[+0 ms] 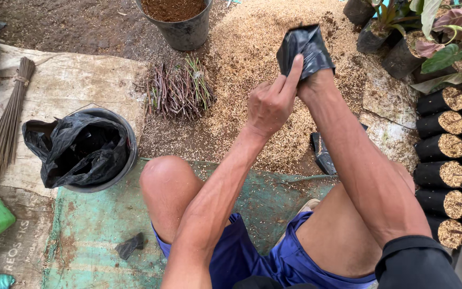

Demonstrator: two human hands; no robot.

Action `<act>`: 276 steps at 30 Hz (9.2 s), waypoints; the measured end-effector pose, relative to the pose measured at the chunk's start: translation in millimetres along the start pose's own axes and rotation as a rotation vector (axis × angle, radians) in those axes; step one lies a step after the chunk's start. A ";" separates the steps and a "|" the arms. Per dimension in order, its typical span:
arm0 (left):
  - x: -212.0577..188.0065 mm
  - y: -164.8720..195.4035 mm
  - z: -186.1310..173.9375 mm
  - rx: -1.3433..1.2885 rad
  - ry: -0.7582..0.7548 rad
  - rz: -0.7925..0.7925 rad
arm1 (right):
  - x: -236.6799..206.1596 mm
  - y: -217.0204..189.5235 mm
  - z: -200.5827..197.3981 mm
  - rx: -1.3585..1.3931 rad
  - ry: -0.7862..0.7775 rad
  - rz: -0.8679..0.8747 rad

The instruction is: The person sits on the ground and fills black plastic nursery bags with a sawdust and soil mix, scooping handfuls from a pile and pressing the mix into the bag. They insert a plant cutting into the filled bag, firm the mix around it, and place the finished bag with a group of completed potted cuttings.

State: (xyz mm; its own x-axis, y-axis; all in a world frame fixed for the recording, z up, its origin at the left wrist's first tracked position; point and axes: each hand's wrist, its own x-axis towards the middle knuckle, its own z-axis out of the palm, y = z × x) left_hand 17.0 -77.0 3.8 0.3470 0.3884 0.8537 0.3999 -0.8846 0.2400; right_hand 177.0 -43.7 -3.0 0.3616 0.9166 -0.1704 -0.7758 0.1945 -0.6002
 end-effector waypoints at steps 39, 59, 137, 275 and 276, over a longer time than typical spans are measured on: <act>-26.1 -106.7 8.4 0.334 -0.125 -0.318 | -113.2 47.1 -67.9 -1.606 -0.704 -0.502; -33.9 -163.2 -29.4 -0.332 -0.041 -0.805 | 6.6 173.5 -147.7 -1.841 -0.347 -0.307; -137.3 -188.5 76.6 -0.183 -0.796 -1.144 | 107.9 149.2 -164.9 -1.360 0.419 -0.055; -21.1 -136.6 -9.2 -0.826 0.370 -0.929 | 129.8 438.9 142.0 -2.164 -0.543 -0.409; -20.8 -137.0 -8.4 -0.806 0.327 -0.935 | 129.8 439.8 142.1 -2.165 -0.541 -0.407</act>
State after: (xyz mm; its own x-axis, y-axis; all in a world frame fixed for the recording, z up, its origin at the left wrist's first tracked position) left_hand -52.2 33.9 -43.0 -0.0567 0.9653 0.2547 -0.2878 -0.2601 0.9217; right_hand -190.7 210.5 -178.1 -0.1147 0.9906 0.0750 0.9526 0.1311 -0.2745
